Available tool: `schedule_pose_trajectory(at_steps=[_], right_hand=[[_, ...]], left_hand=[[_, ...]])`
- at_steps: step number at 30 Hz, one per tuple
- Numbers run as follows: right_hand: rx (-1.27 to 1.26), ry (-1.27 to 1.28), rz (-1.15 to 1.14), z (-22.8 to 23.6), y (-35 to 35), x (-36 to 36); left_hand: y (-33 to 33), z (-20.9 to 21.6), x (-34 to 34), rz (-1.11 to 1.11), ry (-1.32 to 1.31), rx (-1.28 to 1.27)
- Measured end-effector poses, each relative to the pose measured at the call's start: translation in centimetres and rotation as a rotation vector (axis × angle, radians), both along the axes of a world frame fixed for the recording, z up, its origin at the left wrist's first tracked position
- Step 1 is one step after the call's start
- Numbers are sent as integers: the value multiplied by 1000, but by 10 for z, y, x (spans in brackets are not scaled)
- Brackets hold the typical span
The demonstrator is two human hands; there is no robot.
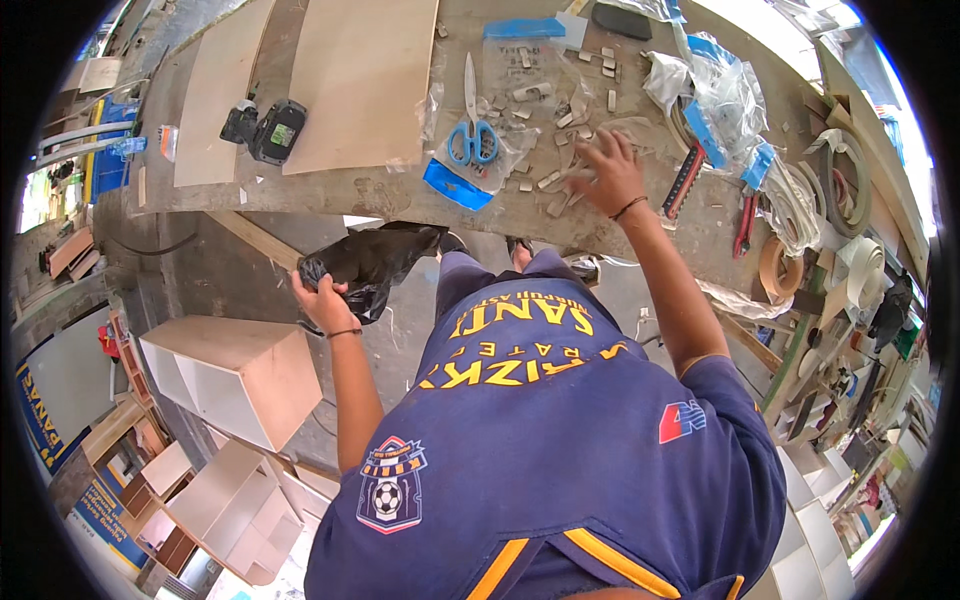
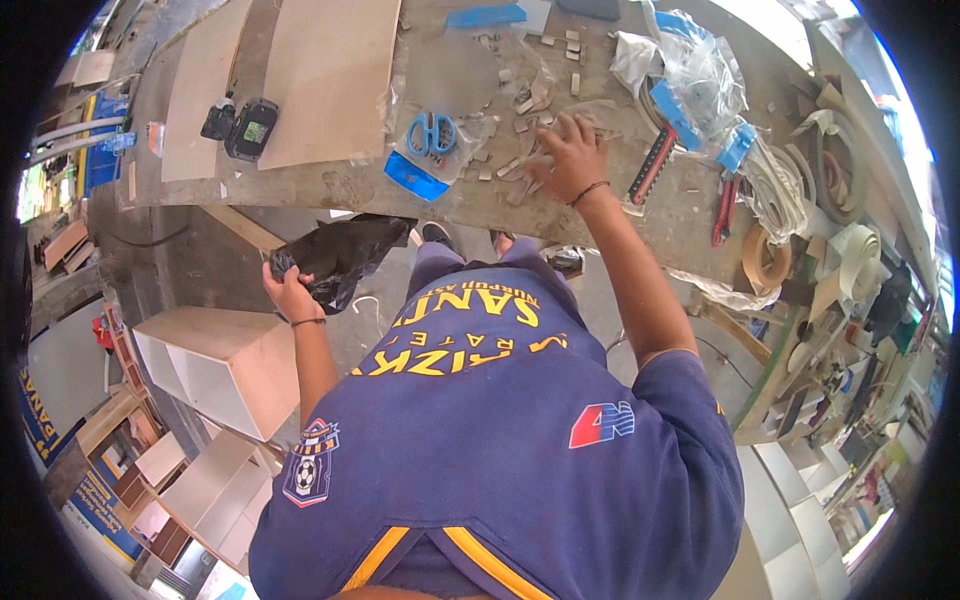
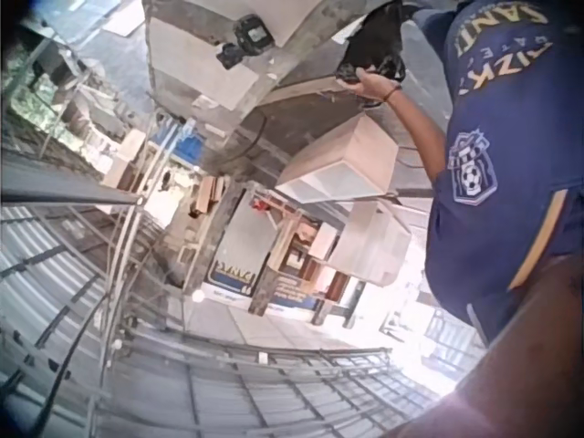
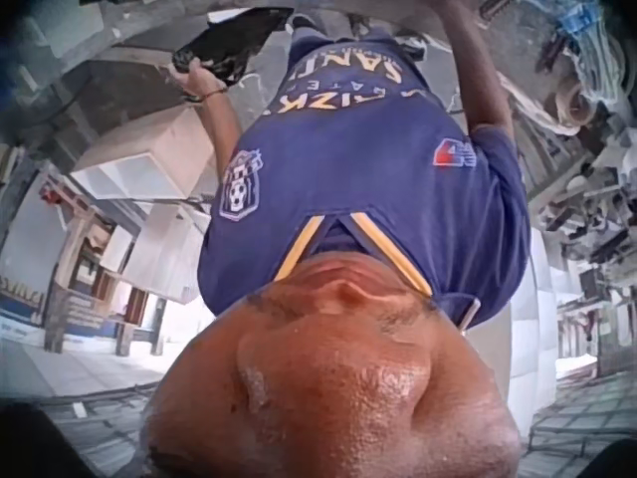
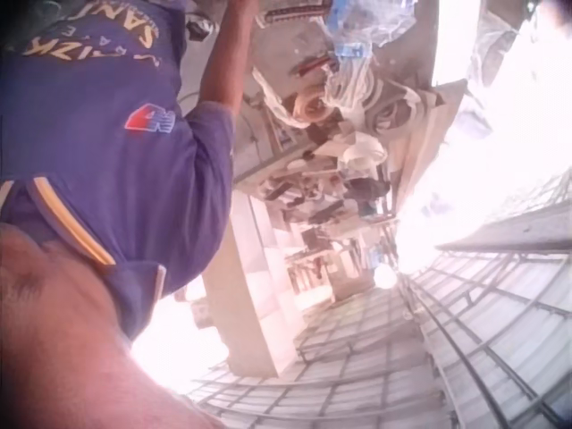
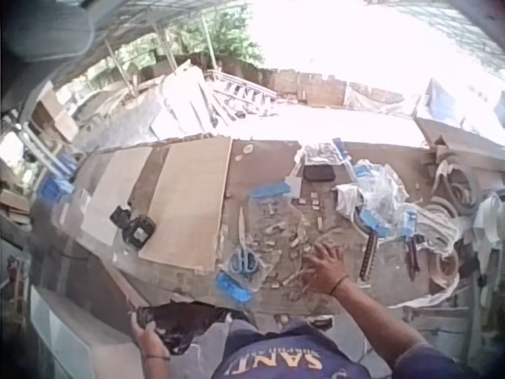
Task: The person sorts small wooden components on a workbench, handles a drill, retrieves a roll of edge banding from a storage pile, and gathers small white blocks in a furniture workshop.
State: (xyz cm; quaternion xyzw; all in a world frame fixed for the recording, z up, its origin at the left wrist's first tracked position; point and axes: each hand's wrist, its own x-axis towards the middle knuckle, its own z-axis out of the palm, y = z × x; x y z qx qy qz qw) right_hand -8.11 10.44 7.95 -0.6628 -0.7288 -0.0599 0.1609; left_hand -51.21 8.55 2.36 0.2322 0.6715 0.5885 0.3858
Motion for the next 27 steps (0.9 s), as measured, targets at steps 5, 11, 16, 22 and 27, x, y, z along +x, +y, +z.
schedule_pose_trajectory(at_steps=[5,11,16,22,27], right_hand=[[41,600,-175,15,18,43],[149,469,-212,81,5,-7],[-517,-13,142,24,7,-64],[-167,339,137,5,28,-50],[-273,1154,-52,43,58,5]], left_hand=[[-13,-4,-17,50,-38,22],[-29,-13,-19,87,-59,-6],[-29,-11,-8,60,-68,-15],[-42,-2,-16,87,-57,-78],[-42,-2,-15,96,-43,-67]])
